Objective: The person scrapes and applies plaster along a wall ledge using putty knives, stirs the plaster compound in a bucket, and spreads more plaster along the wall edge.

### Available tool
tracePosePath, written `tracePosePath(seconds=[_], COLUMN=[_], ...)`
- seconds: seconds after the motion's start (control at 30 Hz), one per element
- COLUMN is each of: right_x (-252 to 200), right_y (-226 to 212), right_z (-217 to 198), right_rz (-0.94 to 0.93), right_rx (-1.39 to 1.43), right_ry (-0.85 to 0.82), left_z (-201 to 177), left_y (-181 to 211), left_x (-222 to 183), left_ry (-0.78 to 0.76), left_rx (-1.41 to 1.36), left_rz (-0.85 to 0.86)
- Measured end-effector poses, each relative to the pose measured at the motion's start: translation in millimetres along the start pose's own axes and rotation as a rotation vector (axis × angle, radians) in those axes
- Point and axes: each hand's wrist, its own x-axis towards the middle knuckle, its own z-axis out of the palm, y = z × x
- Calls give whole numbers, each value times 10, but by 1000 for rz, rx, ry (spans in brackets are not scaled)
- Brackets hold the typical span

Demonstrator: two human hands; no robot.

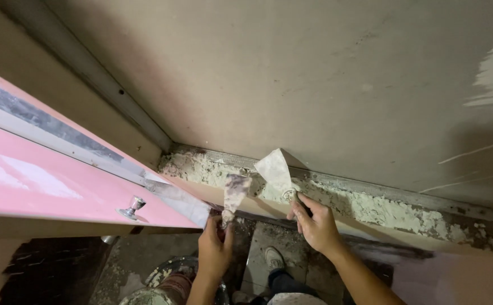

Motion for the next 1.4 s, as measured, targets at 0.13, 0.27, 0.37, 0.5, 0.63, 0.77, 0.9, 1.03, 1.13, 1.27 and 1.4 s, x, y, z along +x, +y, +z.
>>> tracePosePath(seconds=[0.13, 0.27, 0.37, 0.5, 0.63, 0.77, 0.9, 1.03, 1.13, 1.27, 1.4], right_x=[19, -29, -95, -59, -60, -169, -323, -390, -374, -464, -533], right_y=[-178, -279, -476, -430, -739, -530, -598, -358, -95, -42, -128], right_z=[75, 256, 349, 441, 459, 368, 261, 213, 164, 230, 422], right_rz=[178, 155, 282, 452, 643, 600, 652, 398, 253, -314, -224], right_rx=[263, 207, 287, 540, 517, 558, 480, 167, -122, -376, -477], right_ry=[-96, -106, -109, -75, -114, -179, -173, -128, -37, 166, 82], left_z=[59, 112, 123, 177, 187, 186, 149, 114, 98, 168, 117], left_y=[79, 164, 191, 167, 200, 62, 99, 72, 14, -350, -316], left_x=[-62, -151, -234, -272, -233, -33, 74, 136, 190, 240, 224], left_ry=[100, 49, 47, 52, 66, 112, 143, 119, 88, 23, -238], left_rx=[263, 308, 359, 410, 477, 475, 438, 362, 111, 7, -570], left_rz=[241, 214, 148, 196, 162, 212, 225, 147, 228, 154, -282])
